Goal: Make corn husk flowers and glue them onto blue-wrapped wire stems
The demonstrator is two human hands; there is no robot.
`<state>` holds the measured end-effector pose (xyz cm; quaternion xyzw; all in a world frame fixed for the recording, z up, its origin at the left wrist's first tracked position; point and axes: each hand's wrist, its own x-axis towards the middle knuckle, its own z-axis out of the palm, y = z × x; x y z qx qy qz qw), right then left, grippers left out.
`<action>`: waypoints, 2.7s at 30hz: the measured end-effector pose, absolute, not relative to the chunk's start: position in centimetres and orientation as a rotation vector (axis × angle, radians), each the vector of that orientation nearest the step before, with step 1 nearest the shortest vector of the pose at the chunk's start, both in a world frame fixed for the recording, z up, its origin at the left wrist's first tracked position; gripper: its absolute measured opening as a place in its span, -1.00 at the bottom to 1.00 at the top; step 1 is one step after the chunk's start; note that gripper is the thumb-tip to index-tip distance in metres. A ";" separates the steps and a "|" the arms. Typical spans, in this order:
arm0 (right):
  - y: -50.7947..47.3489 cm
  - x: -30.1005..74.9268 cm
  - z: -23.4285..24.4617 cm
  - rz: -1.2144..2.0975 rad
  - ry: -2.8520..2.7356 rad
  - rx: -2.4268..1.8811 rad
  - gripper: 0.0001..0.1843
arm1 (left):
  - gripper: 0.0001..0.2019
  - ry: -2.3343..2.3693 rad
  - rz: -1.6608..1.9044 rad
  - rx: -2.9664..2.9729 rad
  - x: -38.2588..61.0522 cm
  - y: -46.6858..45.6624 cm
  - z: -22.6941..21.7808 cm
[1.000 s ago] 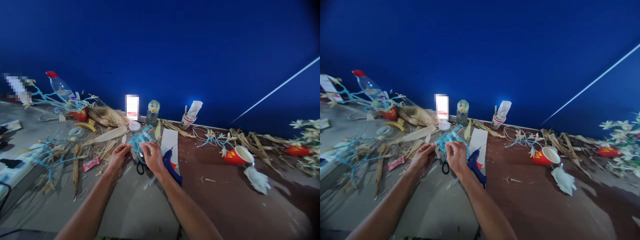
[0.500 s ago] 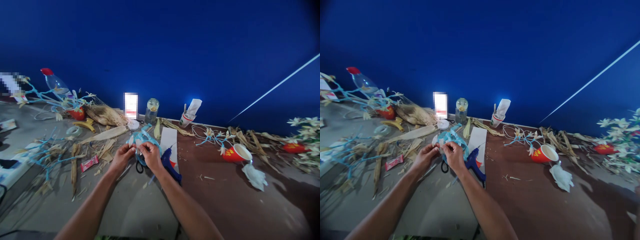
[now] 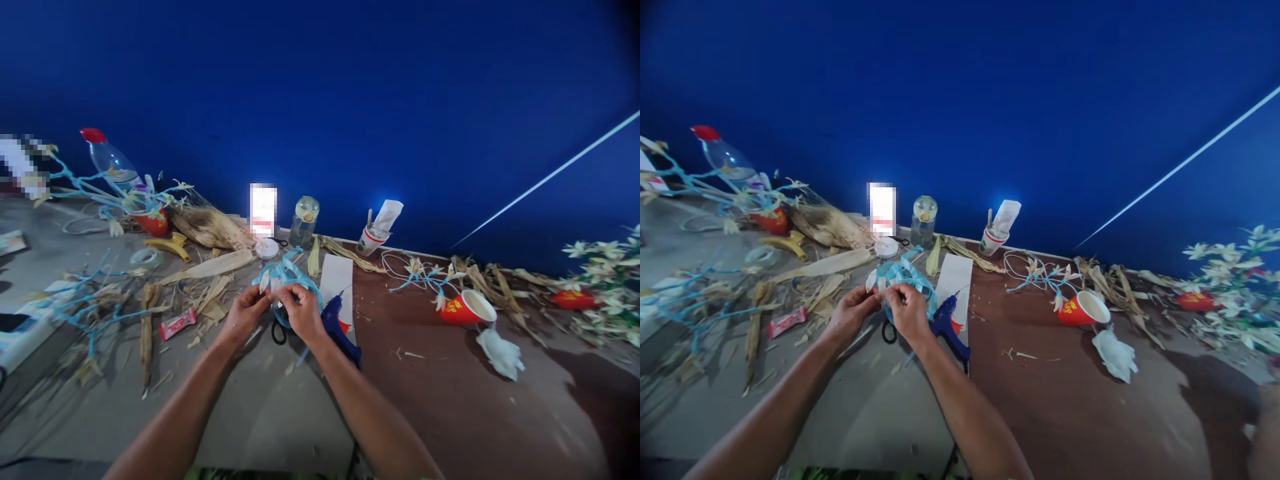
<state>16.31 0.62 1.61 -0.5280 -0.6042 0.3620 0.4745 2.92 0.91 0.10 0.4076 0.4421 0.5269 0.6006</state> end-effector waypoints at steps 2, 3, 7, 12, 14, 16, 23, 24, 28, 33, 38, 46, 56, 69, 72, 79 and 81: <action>0.6 16.8 2.3 0.796 -1.699 -1.317 -0.69 | -0.78 1.030 1.246 0.898 2.8 1.0 -0.1; 0.5 17.1 2.8 0.743 -1.842 -1.348 -0.70 | -0.78 1.030 1.259 0.877 2.7 1.0 -0.2; -0.8 17.7 4.9 0.446 -2.398 -1.556 -0.67 | -0.78 1.040 1.282 0.849 2.4 1.3 -0.4; -2.0 17.8 4.7 0.100 -2.690 -1.608 -0.80 | -0.79 1.015 1.316 0.832 2.3 1.3 -0.2; -1.4 18.0 4.1 0.061 -2.698 -1.607 -0.79 | -0.80 0.995 1.322 0.836 2.2 1.2 -0.2; -0.2 18.4 3.9 0.024 -2.626 -1.636 -0.75 | -0.81 0.992 1.321 0.842 2.2 1.3 -0.3; 6.0 20.2 4.9 0.122 -2.254 -1.950 -0.74 | -0.81 1.038 1.269 0.853 2.2 1.1 -0.2; 6.7 20.3 5.0 0.229 -2.183 -1.998 -0.75 | -0.81 1.035 1.266 0.853 2.3 1.1 -0.2; 7.5 20.6 4.7 0.623 -1.832 -1.895 -0.58 | -0.81 1.020 1.277 0.846 2.4 1.2 -0.2; 3.3 20.1 5.3 0.573 -1.747 -1.479 -0.67 | -0.79 1.014 1.315 0.831 2.1 1.4 -0.4; -2.8 18.7 5.1 0.719 -2.255 -1.632 -0.77 | -0.81 0.984 1.331 0.870 1.9 1.5 -0.5; -3.9 16.1 3.2 0.249 -2.480 -1.937 -0.71 | -0.82 0.956 1.324 0.868 2.1 1.4 -0.5; -1.9 18.5 3.5 1.431 -1.578 -1.705 -0.72 | -0.83 0.936 1.378 0.780 2.1 1.4 0.1; -3.6 21.6 4.6 2.443 -0.868 -0.674 -0.54 | -0.79 0.977 1.369 0.728 2.2 1.3 0.5; -3.9 21.6 5.3 2.397 -0.949 -0.711 -0.54 | -0.81 0.942 1.354 0.740 2.1 1.2 0.5; -3.0 20.7 6.1 1.876 -1.136 -1.011 -0.41 | -0.83 0.921 1.287 0.800 2.2 1.1 0.5; -2.2 19.8 5.5 1.689 -1.123 -1.082 -0.47 | -0.82 0.920 1.269 0.807 2.2 1.1 0.3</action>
